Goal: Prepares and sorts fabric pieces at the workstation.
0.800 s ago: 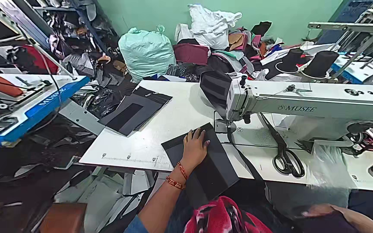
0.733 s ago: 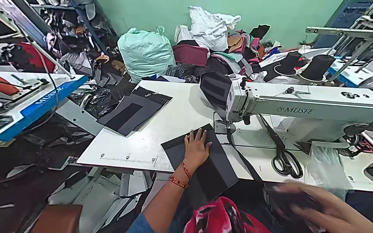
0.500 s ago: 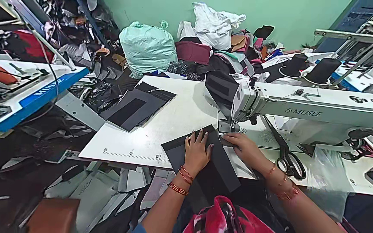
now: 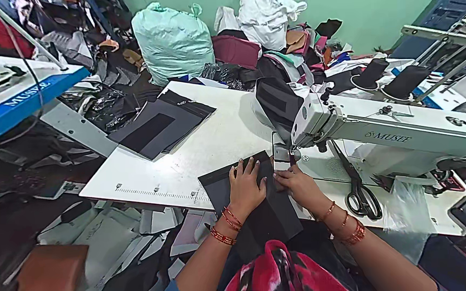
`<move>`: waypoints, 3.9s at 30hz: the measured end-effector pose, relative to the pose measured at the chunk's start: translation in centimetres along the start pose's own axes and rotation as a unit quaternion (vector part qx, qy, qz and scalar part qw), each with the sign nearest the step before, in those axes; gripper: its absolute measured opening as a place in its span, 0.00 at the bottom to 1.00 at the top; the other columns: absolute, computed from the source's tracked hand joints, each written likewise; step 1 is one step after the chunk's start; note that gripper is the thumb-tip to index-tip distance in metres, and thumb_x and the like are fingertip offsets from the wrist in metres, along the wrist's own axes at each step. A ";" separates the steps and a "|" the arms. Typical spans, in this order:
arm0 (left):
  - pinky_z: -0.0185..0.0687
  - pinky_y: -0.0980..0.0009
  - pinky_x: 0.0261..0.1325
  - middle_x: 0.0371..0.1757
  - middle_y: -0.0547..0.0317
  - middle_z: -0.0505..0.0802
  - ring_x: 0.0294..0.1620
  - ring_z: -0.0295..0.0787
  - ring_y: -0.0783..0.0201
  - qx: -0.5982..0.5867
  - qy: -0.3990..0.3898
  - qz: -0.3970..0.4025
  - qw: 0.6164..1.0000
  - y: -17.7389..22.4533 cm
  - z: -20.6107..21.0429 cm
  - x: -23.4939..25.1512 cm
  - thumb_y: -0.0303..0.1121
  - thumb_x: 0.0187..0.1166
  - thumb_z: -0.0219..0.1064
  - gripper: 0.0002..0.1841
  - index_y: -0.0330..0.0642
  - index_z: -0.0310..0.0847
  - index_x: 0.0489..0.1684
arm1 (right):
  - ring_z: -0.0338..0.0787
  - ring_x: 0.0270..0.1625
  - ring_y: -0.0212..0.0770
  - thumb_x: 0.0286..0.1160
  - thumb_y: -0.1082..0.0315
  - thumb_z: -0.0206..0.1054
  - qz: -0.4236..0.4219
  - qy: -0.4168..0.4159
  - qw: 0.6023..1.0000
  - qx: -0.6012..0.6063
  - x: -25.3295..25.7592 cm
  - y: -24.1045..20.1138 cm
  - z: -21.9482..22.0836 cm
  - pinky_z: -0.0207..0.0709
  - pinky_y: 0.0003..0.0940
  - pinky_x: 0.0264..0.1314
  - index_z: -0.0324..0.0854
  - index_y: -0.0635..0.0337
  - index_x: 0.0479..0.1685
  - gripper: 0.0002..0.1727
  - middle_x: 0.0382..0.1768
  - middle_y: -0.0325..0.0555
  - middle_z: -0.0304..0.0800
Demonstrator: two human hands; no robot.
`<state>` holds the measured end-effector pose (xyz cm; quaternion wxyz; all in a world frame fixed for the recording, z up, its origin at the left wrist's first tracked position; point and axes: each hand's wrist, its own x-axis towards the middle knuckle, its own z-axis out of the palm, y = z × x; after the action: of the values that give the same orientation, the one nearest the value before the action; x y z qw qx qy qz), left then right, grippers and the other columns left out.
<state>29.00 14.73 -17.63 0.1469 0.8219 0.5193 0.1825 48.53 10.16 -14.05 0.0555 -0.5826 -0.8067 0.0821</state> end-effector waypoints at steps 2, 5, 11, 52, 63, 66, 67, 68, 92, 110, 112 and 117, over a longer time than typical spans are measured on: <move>0.45 0.30 0.87 0.87 0.54 0.76 0.91 0.62 0.38 -0.002 0.000 -0.002 1.000 0.0 0.0 0.0 0.51 0.83 0.55 0.30 0.50 0.76 0.83 | 0.84 0.70 0.62 0.70 0.86 0.56 0.004 -0.070 0.997 0.023 -1.2 -0.3 -2.3 0.81 0.57 0.61 0.89 0.51 0.67 0.30 0.69 0.47 0.89; 0.44 0.31 0.87 0.88 0.54 0.75 0.91 0.61 0.39 -0.002 -0.013 -0.006 1.000 0.1 -0.2 0.0 0.52 0.83 0.55 0.31 0.50 0.74 0.84 | 0.84 0.70 0.60 0.70 0.86 0.54 0.006 -0.086 0.995 0.057 -0.5 0.0 -4.8 0.78 0.60 0.64 0.93 0.52 0.59 0.28 0.64 0.48 0.92; 0.42 0.32 0.88 0.89 0.55 0.73 0.93 0.57 0.40 0.004 -0.033 -0.017 0.999 0.1 -0.7 0.3 0.52 0.85 0.53 0.31 0.52 0.73 0.86 | 0.79 0.76 0.58 0.76 0.84 0.53 0.046 -0.010 0.997 0.058 5.4 0.5 -1.7 0.75 0.59 0.70 0.87 0.45 0.72 0.31 0.74 0.41 0.85; 0.43 0.21 0.81 0.94 0.44 0.62 0.92 0.49 0.28 0.095 -0.004 -0.153 0.984 -2.0 -1.5 3.0 0.55 0.91 0.48 0.34 0.45 0.61 0.91 | 0.92 0.50 0.57 0.61 0.86 0.62 0.018 0.148 0.988 0.024 -7.5 -5.3 2.9 0.84 0.46 0.34 0.94 0.59 0.55 0.24 0.59 0.48 0.94; 0.61 0.19 0.67 0.90 0.37 0.66 0.84 0.62 0.23 0.134 -0.032 -0.197 0.971 -3.1 -3.4 2.9 0.55 0.90 0.49 0.35 0.42 0.62 0.90 | 0.89 0.60 0.52 0.70 0.83 0.54 0.007 0.090 0.978 0.187 -8.0 -3.8 -0.3 0.83 0.50 0.55 0.94 0.48 0.60 0.28 0.59 0.41 0.94; 0.65 0.20 0.65 0.84 0.29 0.72 0.82 0.65 0.21 0.142 -0.024 -0.236 0.961 -5.0 -5.2 1.9 0.56 0.90 0.49 0.37 0.37 0.62 0.89 | 0.90 0.59 0.54 0.69 0.83 0.55 0.045 0.167 0.973 0.155 -8.5 -2.1 -1.5 0.84 0.52 0.54 0.94 0.49 0.59 0.28 0.60 0.43 0.94; 0.66 0.21 0.65 0.82 0.28 0.73 0.81 0.65 0.21 0.142 -0.032 -0.247 0.958 -5.4 -6.0 1.5 0.57 0.91 0.49 0.37 0.35 0.63 0.89 | 0.89 0.59 0.57 0.70 0.84 0.56 0.064 0.181 0.973 0.130 -8.4 -1.4 -1.6 0.84 0.54 0.54 0.93 0.51 0.59 0.27 0.60 0.46 0.94; 0.67 0.22 0.66 0.82 0.28 0.73 0.81 0.65 0.22 0.148 -0.042 -0.254 0.955 -5.7 -6.6 1.1 0.57 0.91 0.48 0.38 0.34 0.63 0.88 | 0.89 0.60 0.60 0.71 0.84 0.57 0.078 0.187 0.974 0.104 -8.2 -0.8 -1.6 0.84 0.55 0.55 0.93 0.52 0.60 0.26 0.61 0.47 0.94; 0.15 0.15 0.80 0.99 0.52 0.40 0.96 0.20 0.32 0.035 -0.170 -0.186 0.967 0.2 -4.0 0.3 0.60 0.89 0.51 0.38 0.60 0.45 0.98 | 0.91 0.60 0.60 0.63 0.87 0.60 0.034 0.175 0.983 0.045 -9.0 -0.5 -0.8 0.86 0.52 0.50 0.92 0.54 0.62 0.29 0.65 0.44 0.93; 0.22 0.19 0.83 0.99 0.51 0.44 0.96 0.29 0.31 0.101 -0.133 -0.187 0.968 0.9 -2.9 0.4 0.57 0.93 0.37 0.33 0.65 0.44 0.98 | 0.84 0.71 0.64 0.68 0.89 0.54 0.050 0.113 0.991 0.051 -1.0 0.0 -1.1 0.81 0.58 0.64 0.89 0.54 0.68 0.32 0.70 0.47 0.89; 0.23 0.19 0.84 0.99 0.53 0.44 0.97 0.30 0.32 0.101 -0.128 -0.189 0.968 0.9 -2.8 0.3 0.57 0.93 0.37 0.32 0.66 0.45 0.98 | 0.80 0.76 0.64 0.71 0.87 0.53 0.046 0.075 0.995 0.048 1.4 0.0 -1.3 0.77 0.59 0.70 0.86 0.53 0.73 0.32 0.74 0.47 0.86; 0.24 0.19 0.84 0.99 0.54 0.44 0.97 0.29 0.33 0.099 -0.131 -0.188 0.968 0.9 -2.9 0.4 0.57 0.93 0.36 0.32 0.67 0.44 0.98 | 0.75 0.80 0.61 0.77 0.82 0.56 0.049 0.006 0.998 0.025 8.1 -0.4 -1.3 0.73 0.60 0.73 0.81 0.50 0.78 0.30 0.80 0.42 0.80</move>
<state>28.52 14.85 -14.64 0.1628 0.7369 0.6560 -0.0101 45.85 17.83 -12.75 0.0706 -0.6206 -0.7744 0.1009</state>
